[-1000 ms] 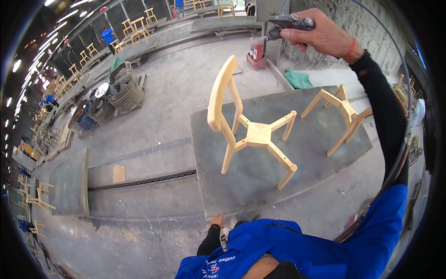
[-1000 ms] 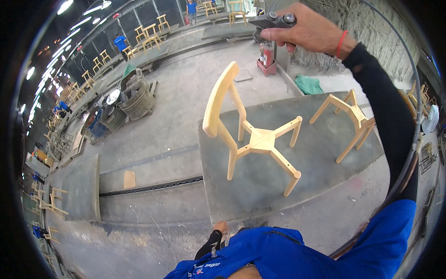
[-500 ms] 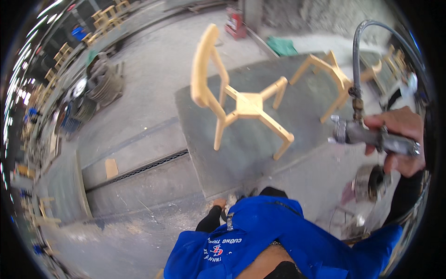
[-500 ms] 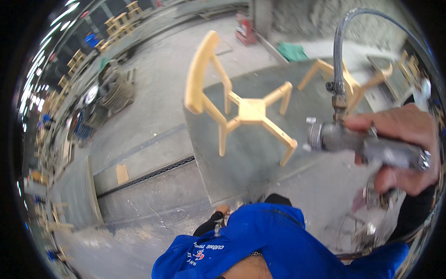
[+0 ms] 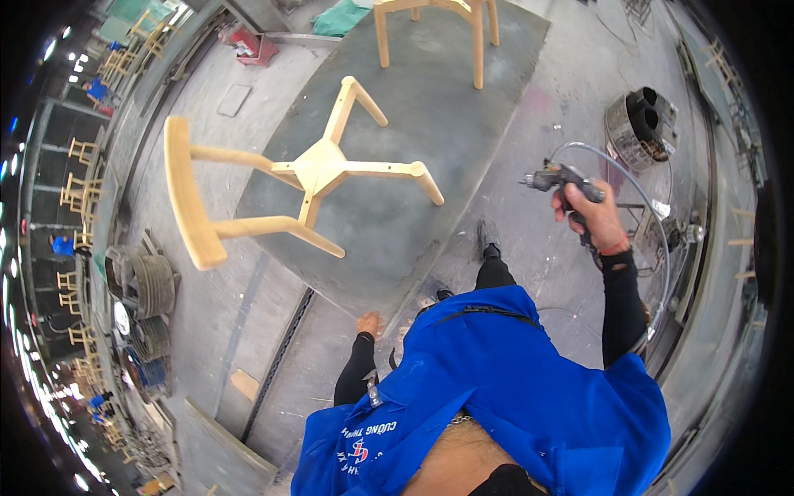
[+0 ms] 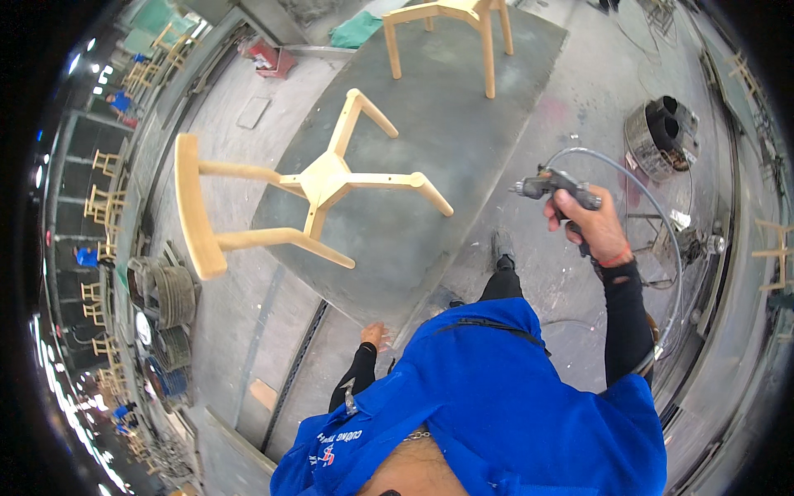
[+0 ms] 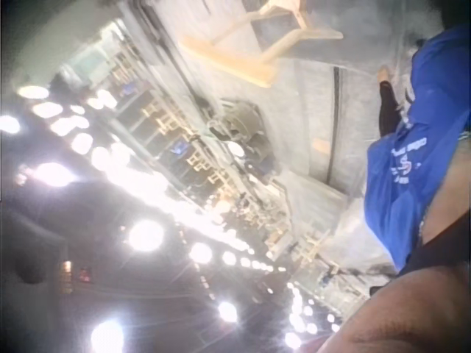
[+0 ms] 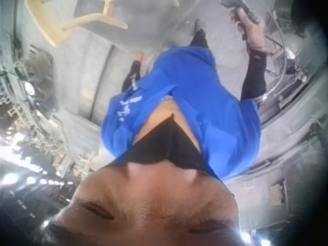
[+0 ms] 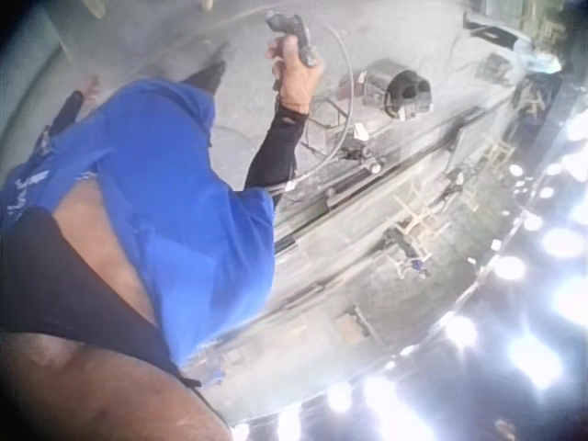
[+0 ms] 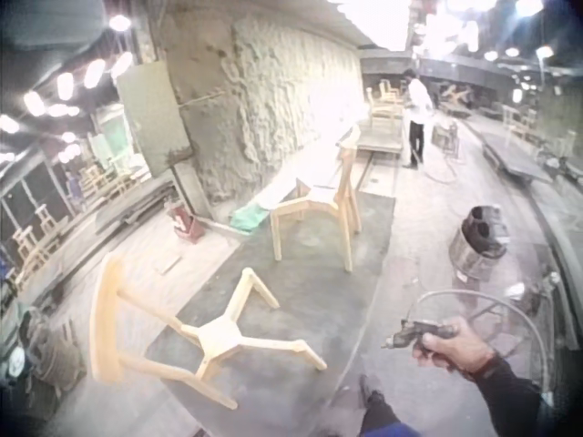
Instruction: The person uses a spray gun to apply a clear coat to wooden chair frames. They rotate each chair to cover all sides and legs, then place the finished chair on the floor and pick up the next one.
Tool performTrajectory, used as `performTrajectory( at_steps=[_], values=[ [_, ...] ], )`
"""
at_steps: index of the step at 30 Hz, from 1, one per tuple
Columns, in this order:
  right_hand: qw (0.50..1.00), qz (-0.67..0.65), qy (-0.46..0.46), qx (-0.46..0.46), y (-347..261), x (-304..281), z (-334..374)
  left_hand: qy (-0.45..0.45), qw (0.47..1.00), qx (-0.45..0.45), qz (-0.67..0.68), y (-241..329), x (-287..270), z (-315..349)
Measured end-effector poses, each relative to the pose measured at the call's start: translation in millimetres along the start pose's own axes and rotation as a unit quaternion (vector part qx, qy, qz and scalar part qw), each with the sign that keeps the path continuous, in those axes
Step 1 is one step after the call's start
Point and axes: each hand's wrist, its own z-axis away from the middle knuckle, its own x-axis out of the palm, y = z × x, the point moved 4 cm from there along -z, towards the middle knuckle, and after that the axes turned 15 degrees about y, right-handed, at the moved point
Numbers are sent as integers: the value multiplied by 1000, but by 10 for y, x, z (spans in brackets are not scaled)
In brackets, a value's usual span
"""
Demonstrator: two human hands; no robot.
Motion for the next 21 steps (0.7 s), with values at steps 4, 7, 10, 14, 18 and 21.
performTrajectory(
  at_steps=[4, 7, 10, 14, 18, 21],
  values=[
    [996, 58, 17, 63, 822, -251, -527, -16, 999, 31, -26, 294, 2, 53],
    [992, 86, 24, 93, 1383, -402, -975, 3, 999, 52, -10, 589, 173, 161],
    [984, 121, 29, 129, 1814, -548, -1314, 24, 997, 78, 13, 913, 397, 432],
    [973, 193, 23, 121, 1908, -706, -1624, 39, 992, 122, 15, 1392, 724, 807],
    [993, 37, -55, 101, 1386, -866, -1640, 41, 991, 128, 17, 1723, 890, 1062],
    [985, -91, -112, 92, 967, -901, -1649, 58, 987, 127, 85, 2022, 969, 1218]
  ],
)
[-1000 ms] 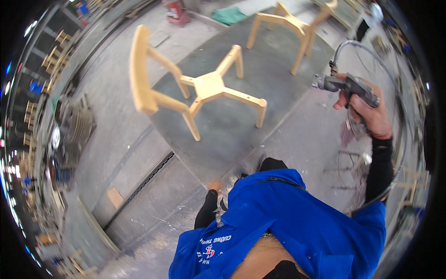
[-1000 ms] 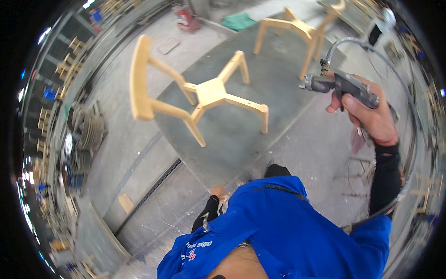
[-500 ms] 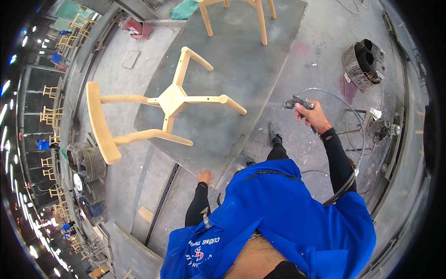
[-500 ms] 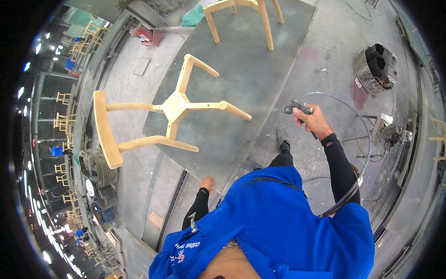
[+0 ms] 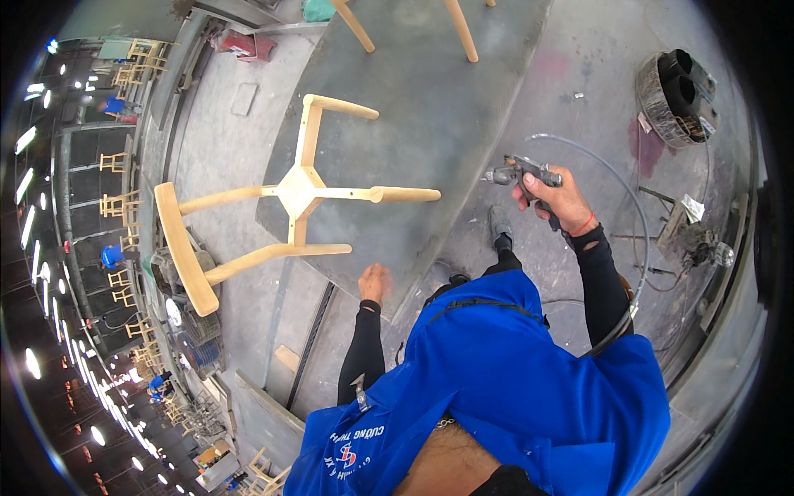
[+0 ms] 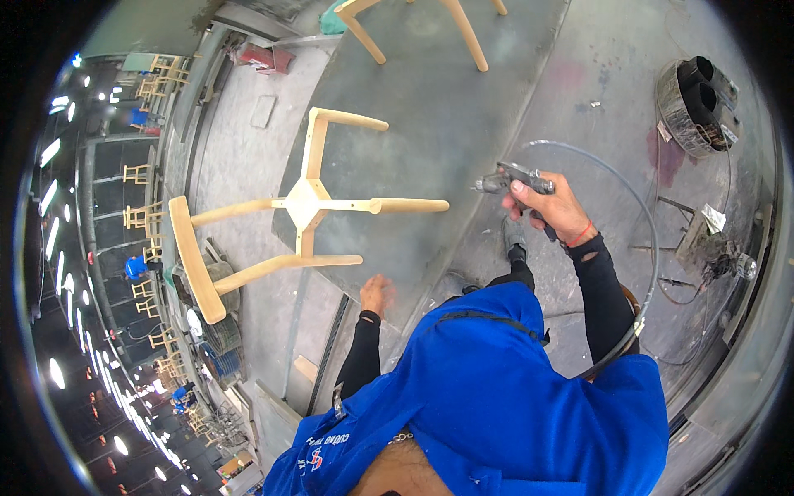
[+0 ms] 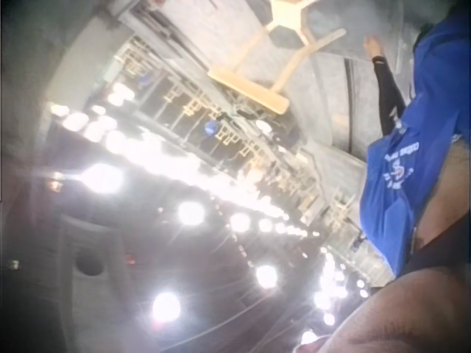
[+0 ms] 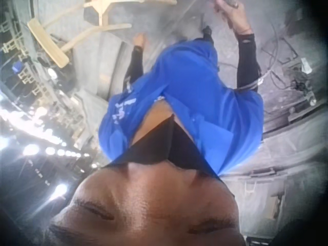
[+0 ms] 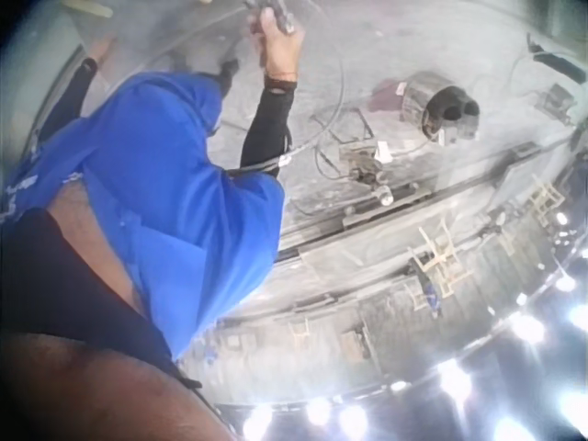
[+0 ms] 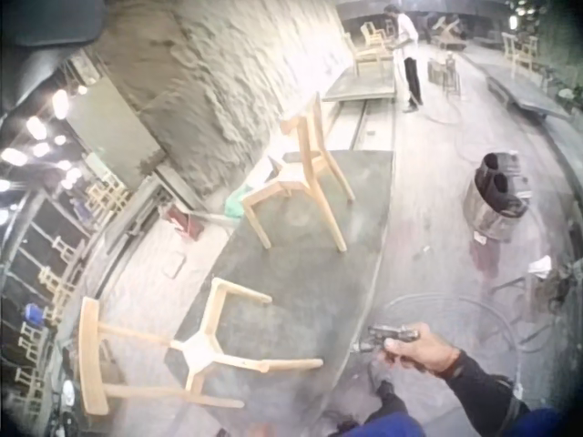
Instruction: The person uses a spray gun to apply a clear coat to wooden chair frames. They rotate each chair to cover all sides and legs, then place the finished chair on the floor and pick up the next one.
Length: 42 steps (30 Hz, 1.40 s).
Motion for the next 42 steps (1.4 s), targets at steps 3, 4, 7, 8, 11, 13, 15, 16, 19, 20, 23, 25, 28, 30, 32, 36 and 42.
performTrajectory(
  at_steps=[3, 4, 7, 8, 11, 13, 15, 16, 19, 20, 23, 25, 28, 30, 32, 36, 42],
  values=[
    [1000, 14, -13, -15, -161, 82, -119, 44, 996, 60, 38, 521, 181, 63],
    [999, 38, 1, 3, -147, 72, -177, 50, 990, 124, 42, 742, 256, 94],
    [997, 79, 8, 21, -9, 62, -321, 51, 972, 219, 60, 1272, 613, 94],
    [995, 91, 9, 29, 43, 29, -333, 100, 959, 261, 38, 1458, 784, 35],
    [991, 121, 10, 51, 147, -168, -282, 245, 910, 331, 41, 1898, 1299, -80],
    [989, 134, 18, 66, 198, -295, -143, 286, 907, 297, 80, 1957, 1435, -18],
    [988, 135, 34, 69, 206, -426, 4, 268, 919, 242, 158, 1990, 1535, 32],
    [984, 157, 35, 76, 192, -488, 55, 271, 925, 195, 181, 1994, 1559, 32],
    [992, 89, 84, 24, 101, -538, 221, 267, 926, 193, 185, 1937, 1485, 60],
    [994, 69, 80, 17, 46, -552, 241, 271, 920, 225, 171, 1865, 1399, 93],
    [993, 67, 101, 5, -137, -534, 314, 208, 910, 279, 224, 1524, 1025, 258],
    [993, 68, 92, -31, -308, -453, 344, 105, 931, 211, 277, 1270, 602, 412],
    [990, 55, 83, -98, -548, -168, 411, 22, 925, 239, 295, 1197, -213, 688],
    [986, 83, 55, -132, -666, 109, 470, 59, 946, 206, 243, 1197, -690, 666],
    [981, 83, 20, -172, -763, 441, 546, 96, 938, 240, 230, 1203, -955, 585],
    [968, 107, -117, -195, -740, 967, 785, 312, 841, 407, 171, 1288, -1126, 372],
    [958, 106, -158, -215, -767, 1124, 914, 311, 850, 332, 266, 1425, -1185, 252]
  ],
)
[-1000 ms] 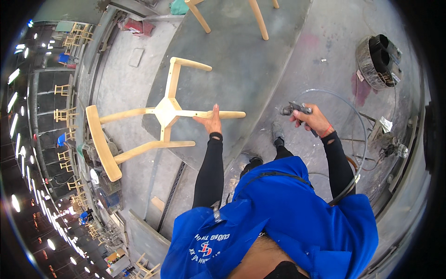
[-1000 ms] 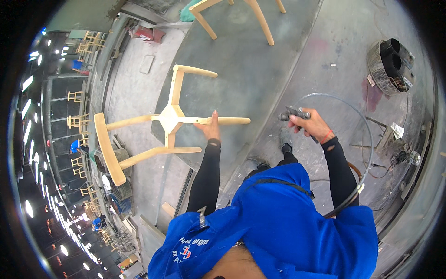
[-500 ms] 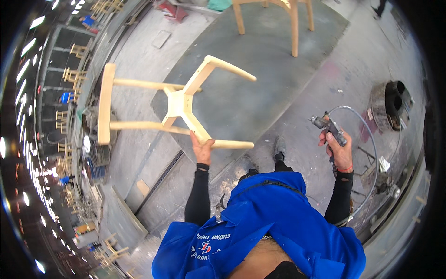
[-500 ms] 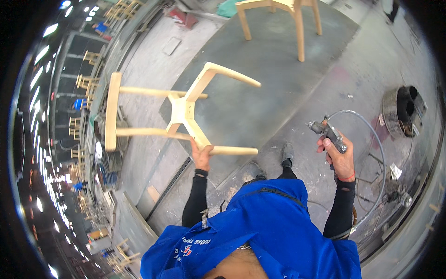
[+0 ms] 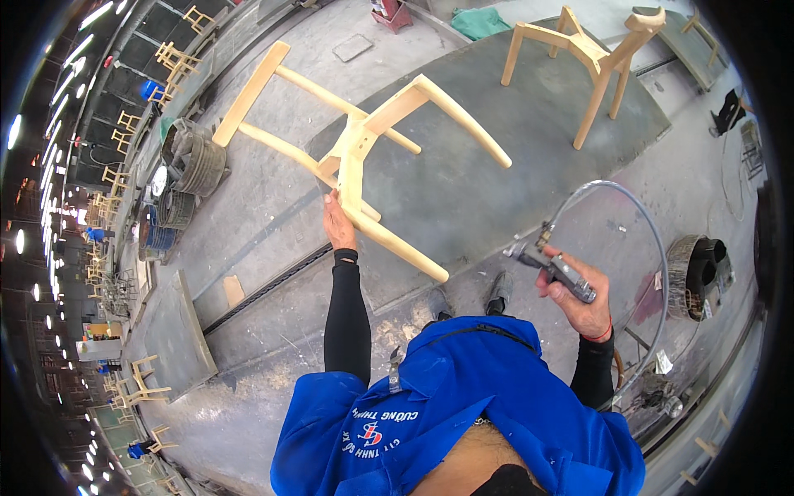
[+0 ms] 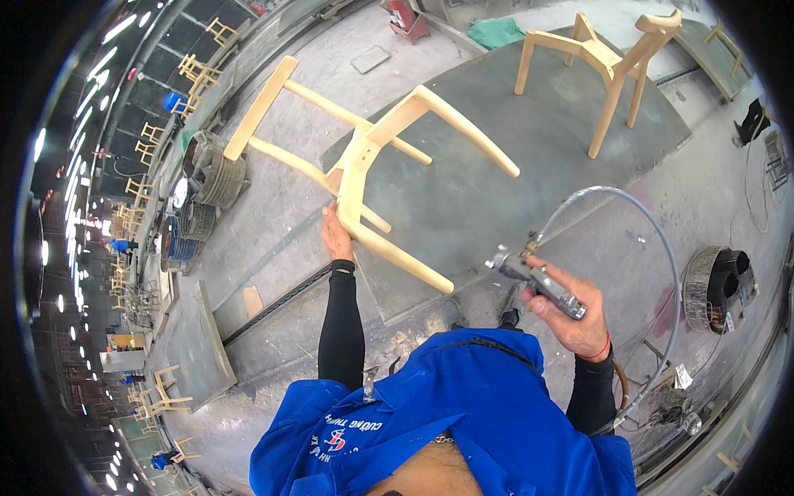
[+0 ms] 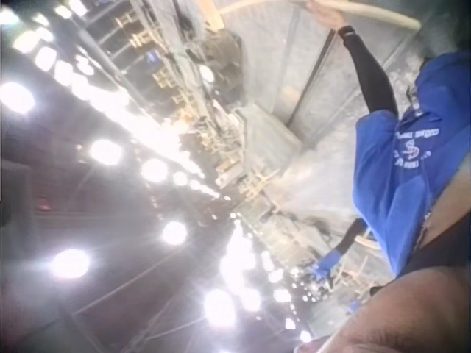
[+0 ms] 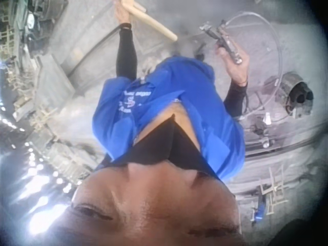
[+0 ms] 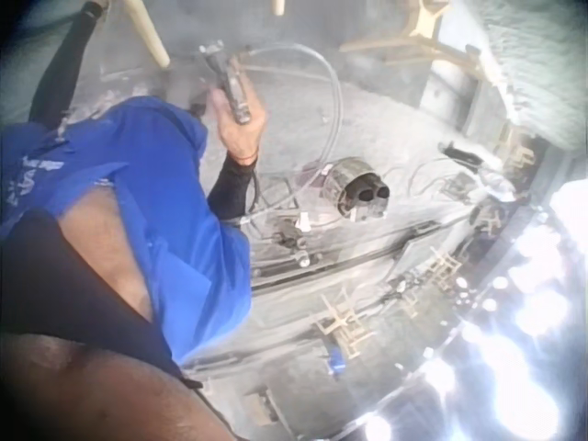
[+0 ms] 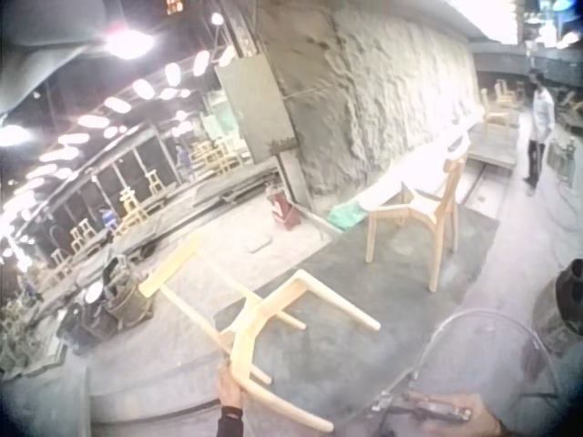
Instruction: The person uses a spray gun to apply a clear coat to wooden chair frames. They rotate each chair to cover all sides and legs, then place the finished chair on the floor and pick up the next one.
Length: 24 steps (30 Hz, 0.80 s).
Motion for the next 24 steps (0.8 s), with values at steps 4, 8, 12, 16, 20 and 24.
performTrajectory(
  at_steps=[4, 8, 12, 16, 20, 24],
  values=[
    [994, -13, 109, -23, 26, -60, -21, -3, 999, 37, -16, 187, 49, -13],
    [985, 1, 167, -51, -40, -219, 18, 0, 998, 21, -52, 226, 123, 46],
    [979, 3, 206, -9, 60, -411, -26, 7, 990, 86, -111, 297, 209, 106],
    [962, 53, 261, 55, 476, -613, -117, -1, 991, 93, -98, 315, 264, 78],
    [941, 117, 298, 109, 957, -1012, 5, -10, 993, 86, -82, 226, 237, -67],
    [921, 172, 301, 177, 1255, -1249, 316, -30, 993, 93, -72, 148, 100, -378]
  ],
)
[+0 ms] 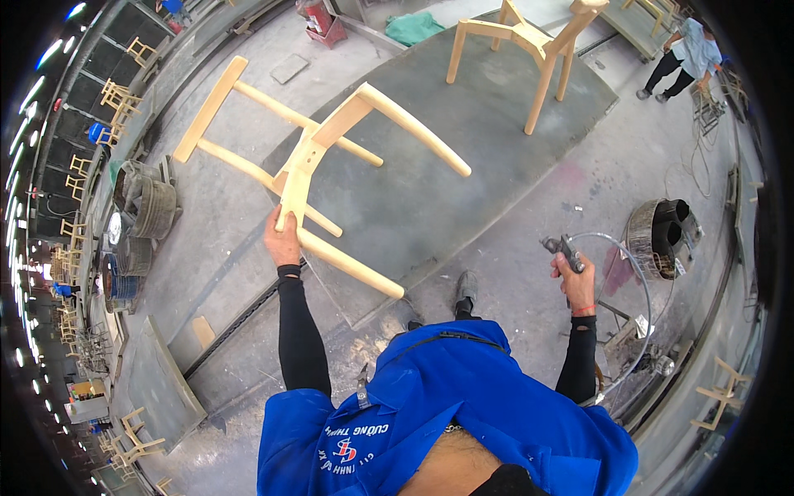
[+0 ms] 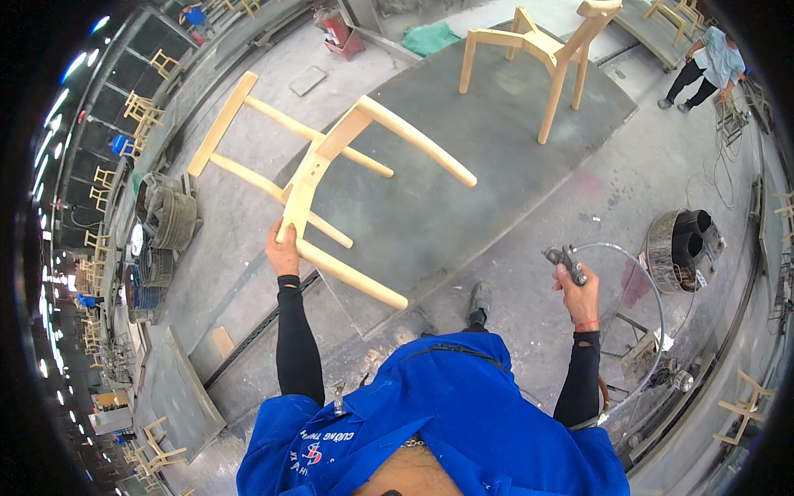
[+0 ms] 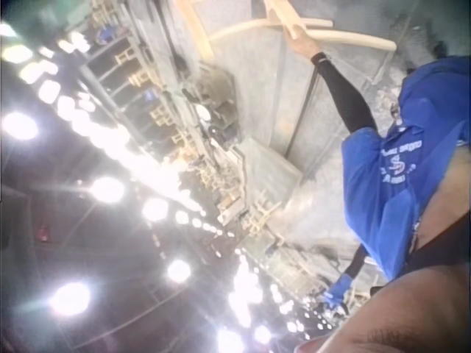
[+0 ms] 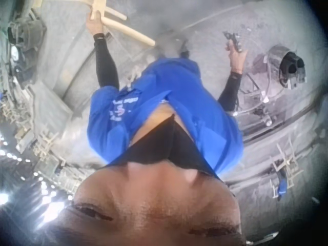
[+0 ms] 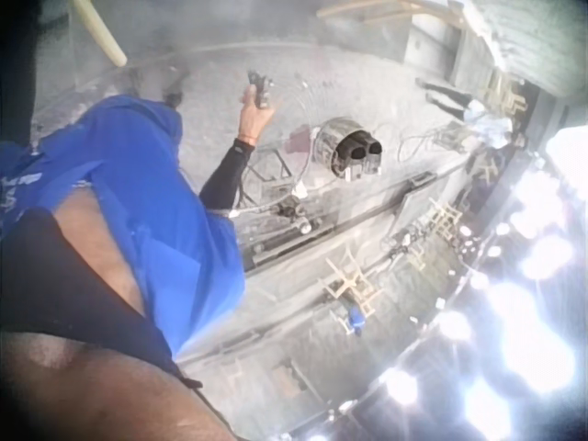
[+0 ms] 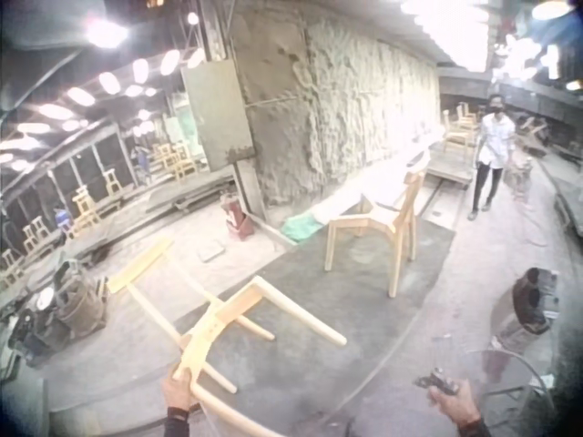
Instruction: The person uses a spray gun to apply a clear coat to wooden chair frames. They rotate each chair to cover all sides and legs, then place the finished chair on the floor and pick up the next one.
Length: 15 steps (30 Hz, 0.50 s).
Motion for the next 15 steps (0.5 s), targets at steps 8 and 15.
performTrajectory(
  at_steps=[8, 15],
  values=[
    [994, -39, -105, -17, 222, 820, 69, -13, 992, -87, 94, 3, -74, -111],
    [966, -183, -147, -112, -539, 2008, 32, -36, 990, -101, 94, -57, -80, -166]
  ],
)
